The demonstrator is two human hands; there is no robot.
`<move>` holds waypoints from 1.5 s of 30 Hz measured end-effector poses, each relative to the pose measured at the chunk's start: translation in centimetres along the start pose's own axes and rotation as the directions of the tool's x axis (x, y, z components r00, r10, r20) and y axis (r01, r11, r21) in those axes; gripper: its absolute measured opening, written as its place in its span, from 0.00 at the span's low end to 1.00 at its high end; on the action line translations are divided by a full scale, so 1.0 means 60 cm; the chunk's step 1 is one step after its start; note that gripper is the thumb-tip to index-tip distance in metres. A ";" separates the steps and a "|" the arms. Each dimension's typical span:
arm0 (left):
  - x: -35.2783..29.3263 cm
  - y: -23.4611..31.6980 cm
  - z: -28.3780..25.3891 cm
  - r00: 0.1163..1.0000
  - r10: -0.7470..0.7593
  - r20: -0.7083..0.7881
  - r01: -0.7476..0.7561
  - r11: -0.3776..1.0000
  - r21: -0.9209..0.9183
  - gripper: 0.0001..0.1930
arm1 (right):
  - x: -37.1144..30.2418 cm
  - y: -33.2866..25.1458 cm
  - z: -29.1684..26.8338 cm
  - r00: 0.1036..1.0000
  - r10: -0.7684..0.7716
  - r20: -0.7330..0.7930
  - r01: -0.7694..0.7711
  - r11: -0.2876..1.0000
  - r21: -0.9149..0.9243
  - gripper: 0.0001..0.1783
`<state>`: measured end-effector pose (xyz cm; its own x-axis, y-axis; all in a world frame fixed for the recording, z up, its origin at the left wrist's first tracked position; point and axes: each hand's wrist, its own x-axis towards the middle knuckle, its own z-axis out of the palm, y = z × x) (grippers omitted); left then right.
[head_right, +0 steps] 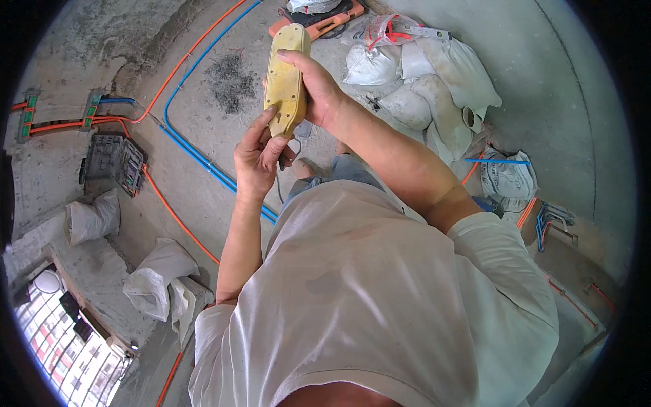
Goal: Repairing or reassembling a yellow extension cord power strip using a screwdriver.
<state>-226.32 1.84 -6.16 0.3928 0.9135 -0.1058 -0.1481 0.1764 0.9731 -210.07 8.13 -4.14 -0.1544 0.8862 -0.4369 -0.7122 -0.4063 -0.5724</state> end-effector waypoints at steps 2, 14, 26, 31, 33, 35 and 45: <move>0.009 -0.011 0.001 0.996 0.088 -0.023 -0.086 0.993 0.081 0.26 | 0.001 0.000 -0.007 1.000 0.006 -0.004 -0.006 1.000 -0.003 0.28; 0.047 0.028 0.012 0.805 0.544 0.237 -0.553 0.542 0.633 0.23 | 0.002 0.001 -0.046 0.985 0.120 -0.124 -0.124 0.992 -0.026 0.25; 0.050 0.053 0.017 0.825 0.398 0.401 -0.559 0.477 0.678 0.18 | 0.016 0.008 -0.075 0.950 0.280 -0.136 -0.294 0.950 -0.103 0.22; 0.048 0.039 0.013 0.768 0.388 0.510 -0.626 0.284 0.726 0.17 | 0.020 0.027 -0.092 0.955 0.277 -0.107 -0.280 0.960 -0.005 0.21; 0.042 0.033 0.016 0.789 0.427 0.441 -0.582 0.291 0.759 0.16 | 0.022 0.031 -0.093 0.956 0.270 -0.111 -0.263 0.962 0.075 0.20; 0.041 0.026 0.018 0.785 0.449 0.426 -0.577 0.283 0.766 0.16 | 0.028 0.040 -0.101 0.961 0.263 -0.085 -0.254 0.961 0.106 0.19; 0.046 -0.010 -0.011 0.769 0.572 0.284 -0.573 0.422 0.703 0.09 | 0.004 0.046 -0.084 0.953 0.219 -0.210 -0.215 0.976 0.039 0.22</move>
<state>-225.77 4.50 -7.18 0.4754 0.6997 0.5334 0.3502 -0.7066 0.6149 -208.62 6.09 -9.31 -0.1589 0.7089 -0.6872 -0.6882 -0.5786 -0.4377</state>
